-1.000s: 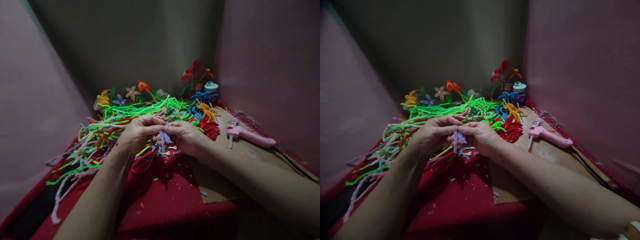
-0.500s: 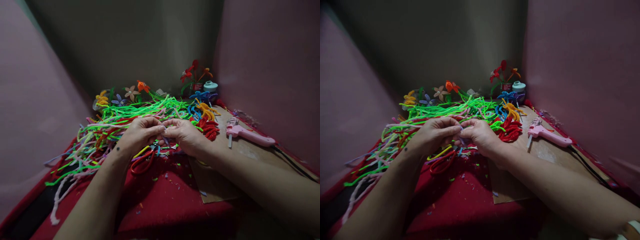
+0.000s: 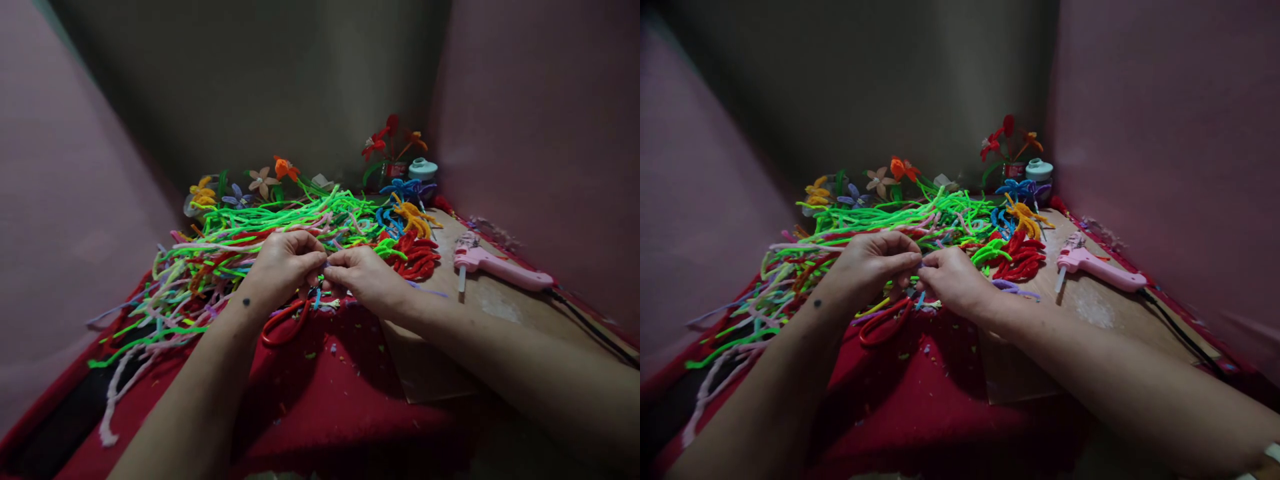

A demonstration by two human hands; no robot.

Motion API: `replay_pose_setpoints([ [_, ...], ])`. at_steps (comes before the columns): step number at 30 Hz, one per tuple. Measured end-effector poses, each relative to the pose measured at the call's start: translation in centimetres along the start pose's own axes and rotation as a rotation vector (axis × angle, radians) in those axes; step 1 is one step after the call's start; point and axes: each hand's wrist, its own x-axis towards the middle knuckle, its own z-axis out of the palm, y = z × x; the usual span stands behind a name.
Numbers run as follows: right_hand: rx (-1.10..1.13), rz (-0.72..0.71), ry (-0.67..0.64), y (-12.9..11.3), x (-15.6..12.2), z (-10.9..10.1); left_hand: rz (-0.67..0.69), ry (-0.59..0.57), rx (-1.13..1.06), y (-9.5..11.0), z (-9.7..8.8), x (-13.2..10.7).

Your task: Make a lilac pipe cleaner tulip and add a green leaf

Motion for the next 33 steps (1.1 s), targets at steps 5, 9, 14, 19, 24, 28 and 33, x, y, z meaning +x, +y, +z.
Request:
replay_pose_setpoints([
  [5, 0.105, 0.108, -0.048, 0.25, 0.12, -0.08, 0.077, -0.036, 0.234, -0.32, -0.36, -0.19],
  [9, 0.144, 0.127, -0.050, 0.00, -0.01, -0.08, 0.112, -0.048, 0.337, -0.45, -0.67, -0.28],
  [14, 0.232, 0.151, -0.030, -0.39, -0.18, -0.07, 0.029, -0.171, 0.154, 0.03, -1.07, -0.34],
  [19, 0.266, 0.168, -0.087, 0.24, -0.06, 0.09, 0.109, -0.151, 0.271, -0.16, -0.82, -0.01],
  [24, 0.269, 0.162, -0.177, 0.27, -0.10, 0.11, 0.241, -0.059, 0.471, -0.36, -0.73, 0.34],
  [28, 0.343, 0.159, -0.110, 0.21, 0.00, -0.15, 0.124, -0.072, 0.170, -0.25, -0.62, 0.34],
  [33, 0.582, 0.080, 0.077, 0.59, 0.62, -0.43, -0.026, -0.067, -0.174, -0.64, -0.32, 0.42],
])
